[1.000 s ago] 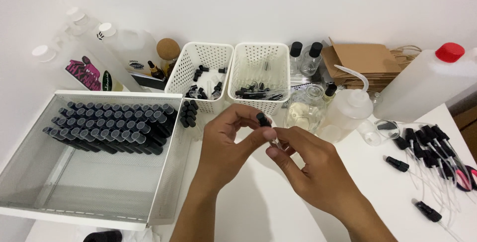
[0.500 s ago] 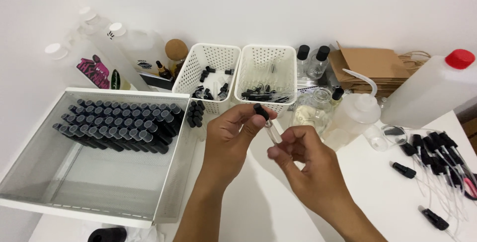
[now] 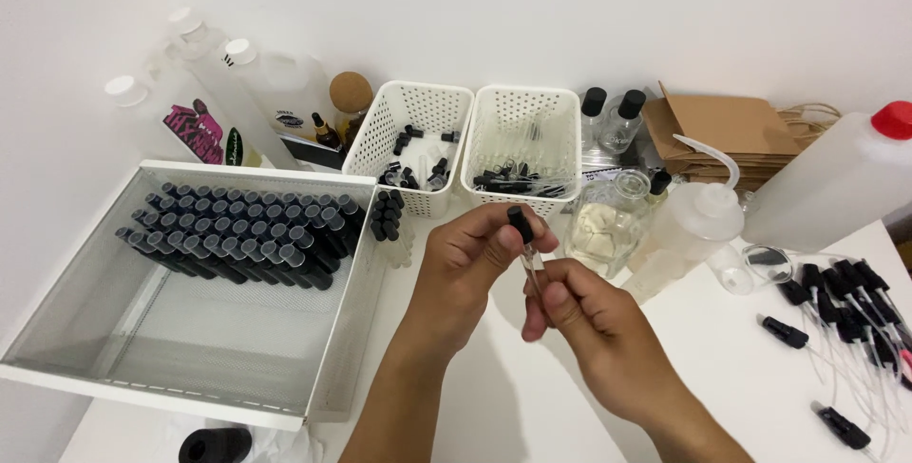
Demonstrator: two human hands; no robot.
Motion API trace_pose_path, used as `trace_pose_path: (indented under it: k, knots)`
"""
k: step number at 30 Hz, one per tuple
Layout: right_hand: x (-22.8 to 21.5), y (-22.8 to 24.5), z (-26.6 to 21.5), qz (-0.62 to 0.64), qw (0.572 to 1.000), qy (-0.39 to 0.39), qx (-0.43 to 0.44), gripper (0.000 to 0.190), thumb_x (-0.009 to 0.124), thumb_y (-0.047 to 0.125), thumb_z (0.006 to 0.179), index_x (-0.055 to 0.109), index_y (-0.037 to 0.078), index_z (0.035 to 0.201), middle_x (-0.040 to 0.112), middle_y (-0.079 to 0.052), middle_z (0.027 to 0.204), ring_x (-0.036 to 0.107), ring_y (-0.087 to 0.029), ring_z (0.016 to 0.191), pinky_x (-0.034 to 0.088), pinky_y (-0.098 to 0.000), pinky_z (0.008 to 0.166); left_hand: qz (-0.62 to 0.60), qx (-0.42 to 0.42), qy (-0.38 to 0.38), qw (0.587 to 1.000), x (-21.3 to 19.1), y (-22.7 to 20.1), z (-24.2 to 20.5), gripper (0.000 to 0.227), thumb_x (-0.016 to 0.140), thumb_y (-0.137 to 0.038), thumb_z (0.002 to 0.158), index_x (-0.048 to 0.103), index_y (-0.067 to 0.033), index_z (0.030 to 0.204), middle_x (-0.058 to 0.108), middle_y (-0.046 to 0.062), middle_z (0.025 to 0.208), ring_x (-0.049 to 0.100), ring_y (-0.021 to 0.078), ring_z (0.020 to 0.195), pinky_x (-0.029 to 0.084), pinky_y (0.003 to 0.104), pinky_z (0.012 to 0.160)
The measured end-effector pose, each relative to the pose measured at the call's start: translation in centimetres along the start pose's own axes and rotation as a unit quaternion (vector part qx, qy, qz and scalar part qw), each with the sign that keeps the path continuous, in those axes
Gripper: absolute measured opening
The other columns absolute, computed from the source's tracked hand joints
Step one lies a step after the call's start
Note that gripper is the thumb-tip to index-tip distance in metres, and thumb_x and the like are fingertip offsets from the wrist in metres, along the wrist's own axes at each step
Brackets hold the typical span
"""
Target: Assembling small perfume bottles by attaching sprayers and caps to vials
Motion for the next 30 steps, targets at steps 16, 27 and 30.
trace_pose_path:
  k: [16, 27, 30]
  knots:
    - [0.2, -1.0, -0.1, 0.231, 0.965, 0.017, 0.119, 0.029, 0.051, 0.028, 0.104, 0.062, 0.002, 0.108, 0.065, -0.014, 0.083, 0.063, -0.025, 0.073, 0.051, -0.0383, 0.081, 0.13, 0.054, -0.102, 0.985, -2.4, -5.1, 1.5, 0.023, 0.056, -0.014, 0.104, 0.064, -0.0133, 0.126, 0.064, 0.005, 0.136, 0.067, 0.016, 0.106, 0.053, 0.028, 0.092]
    - [-1.2, 0.3, -0.3, 0.251, 0.963, -0.027, 0.1, 0.04, 0.051, 0.025, 0.101, 0.062, 0.002, 0.133, 0.065, -0.018, 0.078, 0.06, -0.028, 0.07, 0.048, -0.037, 0.072, 0.621, -0.157, -0.067, 0.765, -11.8, 0.3, 16.6, 0.024, 0.042, -0.024, 0.099, 0.063, -0.0112, 0.098, 0.072, 0.009, 0.107, 0.067, 0.03, 0.096, 0.051, 0.047, 0.077]
    - [-1.1, -0.2, -0.4, 0.293, 0.952, -0.026, 0.085, 0.04, 0.055, 0.023, 0.1, 0.061, 0.0, 0.132, 0.064, -0.017, 0.084, 0.06, -0.029, 0.073, 0.051, -0.0393, 0.074, 0.772, -0.308, 0.118, 0.544, -13.1, 3.1, 16.3, 0.03, 0.05, 0.003, 0.094, 0.066, -0.003, 0.119, 0.07, 0.018, 0.119, 0.07, 0.0305, 0.102, 0.059, 0.043, 0.085]
Point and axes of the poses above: each hand's wrist, its own z-axis towards the middle knuckle, its own x-axis out of the palm, y = z × x, the point moved 4 cm from there along z, towards the middle knuckle
